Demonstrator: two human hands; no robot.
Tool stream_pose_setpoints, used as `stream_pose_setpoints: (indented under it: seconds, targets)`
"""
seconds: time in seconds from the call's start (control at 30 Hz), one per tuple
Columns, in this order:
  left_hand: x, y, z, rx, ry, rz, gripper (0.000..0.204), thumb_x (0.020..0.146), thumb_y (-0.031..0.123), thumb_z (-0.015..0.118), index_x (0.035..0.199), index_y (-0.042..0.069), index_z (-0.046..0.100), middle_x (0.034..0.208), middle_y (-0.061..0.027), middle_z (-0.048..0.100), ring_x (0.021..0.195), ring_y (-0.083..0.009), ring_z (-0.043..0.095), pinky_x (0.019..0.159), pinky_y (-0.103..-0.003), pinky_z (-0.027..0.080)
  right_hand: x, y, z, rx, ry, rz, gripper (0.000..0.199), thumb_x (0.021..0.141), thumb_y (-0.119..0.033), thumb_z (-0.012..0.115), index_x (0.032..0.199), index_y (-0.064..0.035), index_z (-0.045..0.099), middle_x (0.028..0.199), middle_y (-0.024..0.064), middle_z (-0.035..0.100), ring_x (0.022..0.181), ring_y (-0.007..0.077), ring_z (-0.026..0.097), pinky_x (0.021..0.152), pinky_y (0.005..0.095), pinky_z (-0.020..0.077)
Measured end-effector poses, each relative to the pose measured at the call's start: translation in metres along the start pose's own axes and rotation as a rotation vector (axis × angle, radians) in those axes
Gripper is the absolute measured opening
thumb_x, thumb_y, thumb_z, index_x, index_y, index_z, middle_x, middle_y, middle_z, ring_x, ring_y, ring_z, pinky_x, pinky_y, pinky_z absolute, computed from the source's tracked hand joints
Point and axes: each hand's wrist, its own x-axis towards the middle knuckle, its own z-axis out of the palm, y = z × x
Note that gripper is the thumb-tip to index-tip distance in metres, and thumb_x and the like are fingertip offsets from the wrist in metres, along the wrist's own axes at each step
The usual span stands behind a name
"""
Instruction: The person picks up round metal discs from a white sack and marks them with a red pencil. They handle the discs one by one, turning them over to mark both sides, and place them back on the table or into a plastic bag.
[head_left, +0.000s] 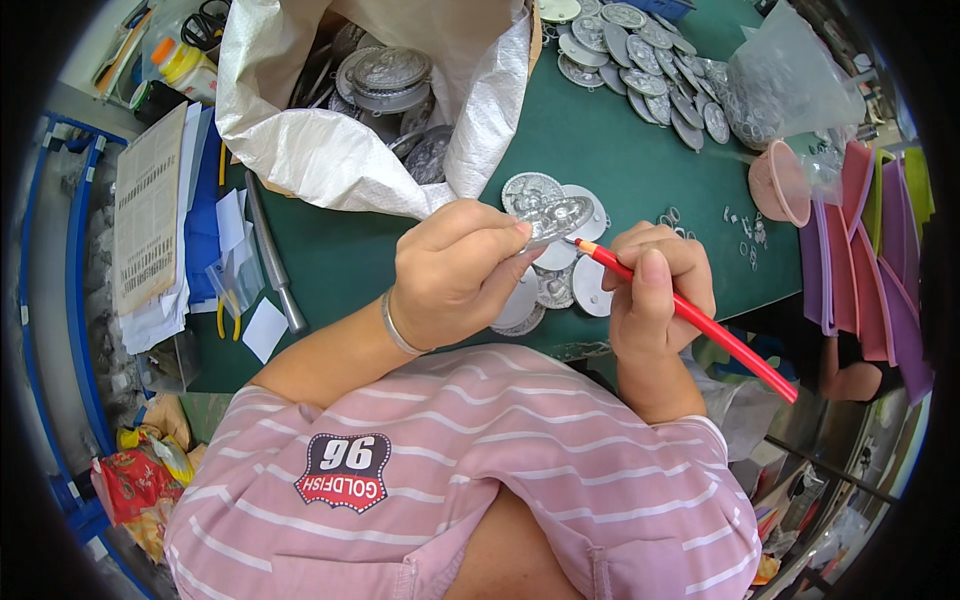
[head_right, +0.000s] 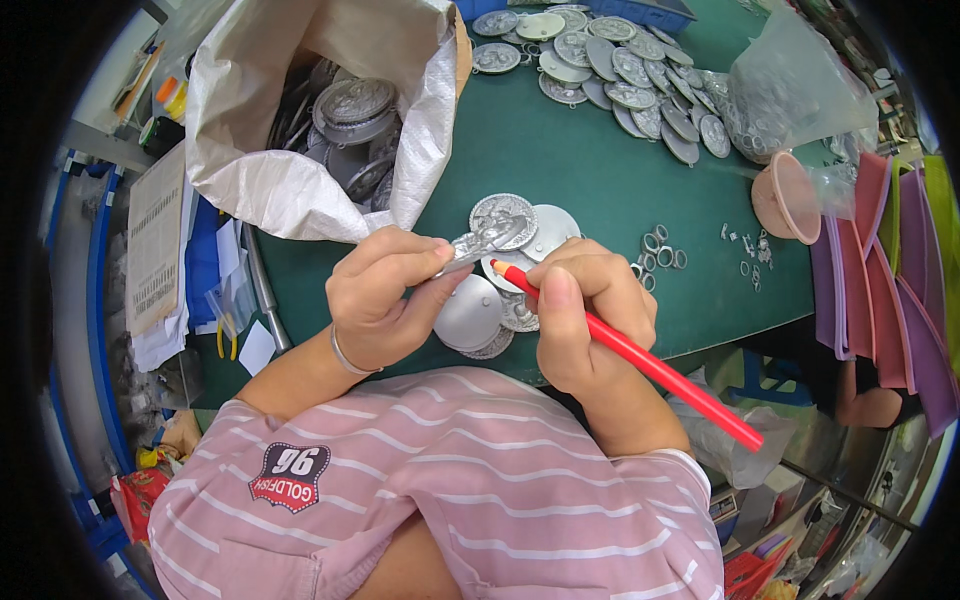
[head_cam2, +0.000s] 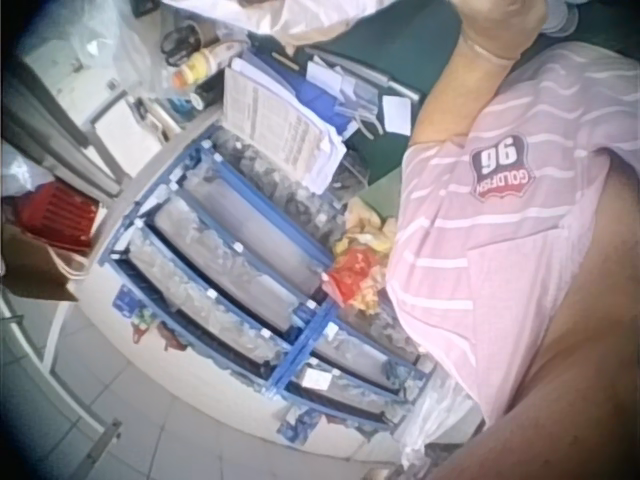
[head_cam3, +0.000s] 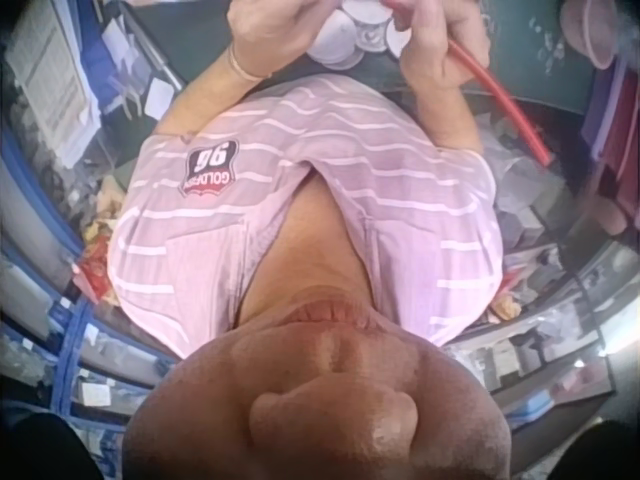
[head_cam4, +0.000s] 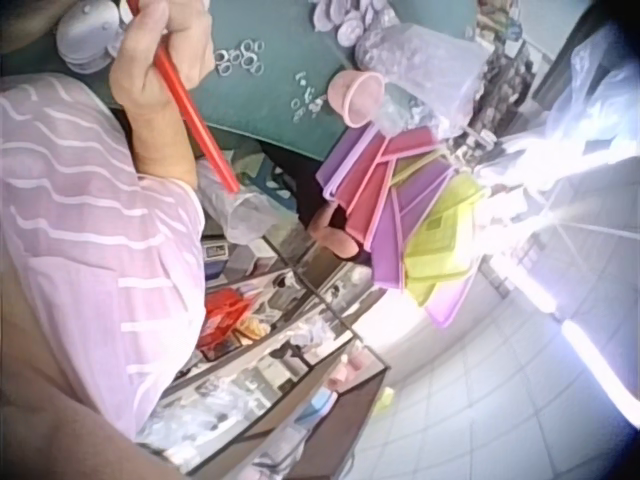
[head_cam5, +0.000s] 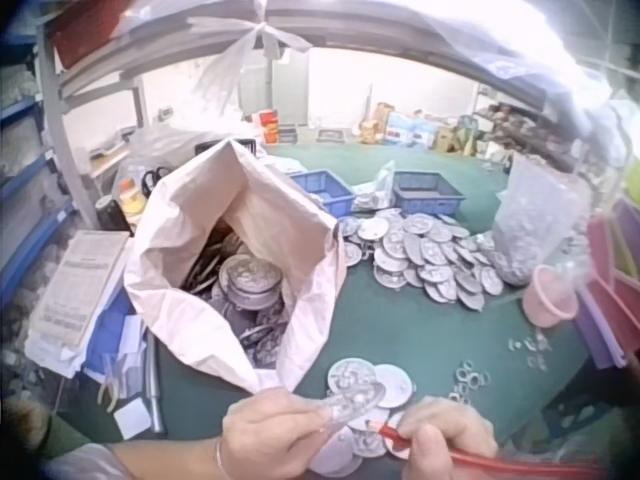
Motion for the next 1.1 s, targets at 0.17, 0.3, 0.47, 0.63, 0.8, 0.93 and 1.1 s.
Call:
stream_pose_setpoints:
  seconds: [0.17,0.3,0.47,0.63,0.8,0.93,1.1]
  targets:
    - [-0.003,-0.002,0.000,0.010,-0.035,0.012,0.026,0.062,-0.008,0.074,0.085,-0.003,0.062,0.076,-0.0135,0.062,0.062,-0.0190,0.060,0.053,-0.025,0.047,0.005,-0.001,0.008,-0.054,-0.099,-0.066,0.008,0.083,0.000,0.052,0.076,0.0018,0.049,0.065,0.0119,0.057,0.053,0.0160,0.053,0.049,0.0271,0.0436]
    - [-0.003,-0.003,0.000,0.013,-0.029,0.013,0.026,0.063,-0.007,0.074,0.085,-0.002,0.062,0.076,-0.0136,0.062,0.062,-0.0193,0.060,0.052,-0.025,0.047,0.004,0.003,0.009,-0.100,-0.123,-0.068,0.008,0.083,-0.001,0.053,0.076,0.0016,0.050,0.063,0.0111,0.057,0.050,0.0156,0.052,0.046,0.0272,0.0422]
    - [-0.003,-0.002,0.000,0.012,-0.007,0.007,0.025,0.062,-0.007,0.074,0.083,-0.002,0.062,0.076,-0.0140,0.061,0.061,-0.0200,0.059,0.051,-0.026,0.046,-0.008,0.017,0.002,0.166,0.096,0.005,0.010,0.090,-0.007,0.049,0.085,0.0007,0.049,0.062,0.0083,0.056,0.050,0.0119,0.052,0.045,0.0263,0.0414]
    - [-0.006,-0.001,0.004,0.106,-0.024,0.129,0.030,0.058,-0.007,0.071,0.085,0.001,0.062,0.077,-0.0097,0.059,0.058,-0.0209,0.055,0.050,-0.028,0.045,0.002,0.010,0.012,0.090,0.079,0.479,0.018,0.085,-0.007,0.061,0.081,-0.0035,0.044,0.070,0.0030,0.055,0.061,0.0040,0.050,0.052,0.0181,0.0388]
    - [-0.005,0.000,0.010,-0.028,-0.153,0.039,0.038,0.058,0.002,0.075,0.093,0.005,0.061,0.095,-0.0104,0.054,0.063,-0.0208,0.050,0.056,-0.028,0.046,0.001,0.020,0.006,0.130,0.093,0.371,0.029,0.079,0.007,0.061,0.076,-0.0065,0.036,0.079,0.0120,0.062,0.069,0.0066,0.051,0.060,0.0195,0.0430]
    - [-0.007,0.008,0.004,-0.019,0.045,-0.202,0.059,0.065,0.013,0.079,0.114,0.003,0.048,0.105,-0.0131,0.049,0.067,-0.0172,0.052,0.059,-0.026,0.046,-0.006,0.027,-0.005,0.169,0.035,0.209,0.029,0.079,0.011,0.059,0.076,-0.0059,0.036,0.093,0.0222,0.064,0.074,0.0091,0.055,0.064,0.0218,0.0455]
    - [0.001,0.013,0.002,-0.081,-0.071,-0.291,0.043,0.069,0.011,0.076,0.104,0.000,0.053,0.093,-0.0139,0.056,0.063,-0.0170,0.055,0.058,-0.027,0.046,-0.010,0.025,-0.006,0.307,0.027,0.085,0.027,0.080,0.012,0.057,0.076,-0.0052,0.037,0.092,0.0263,0.063,0.078,0.0155,0.061,0.070,0.0272,0.0491]
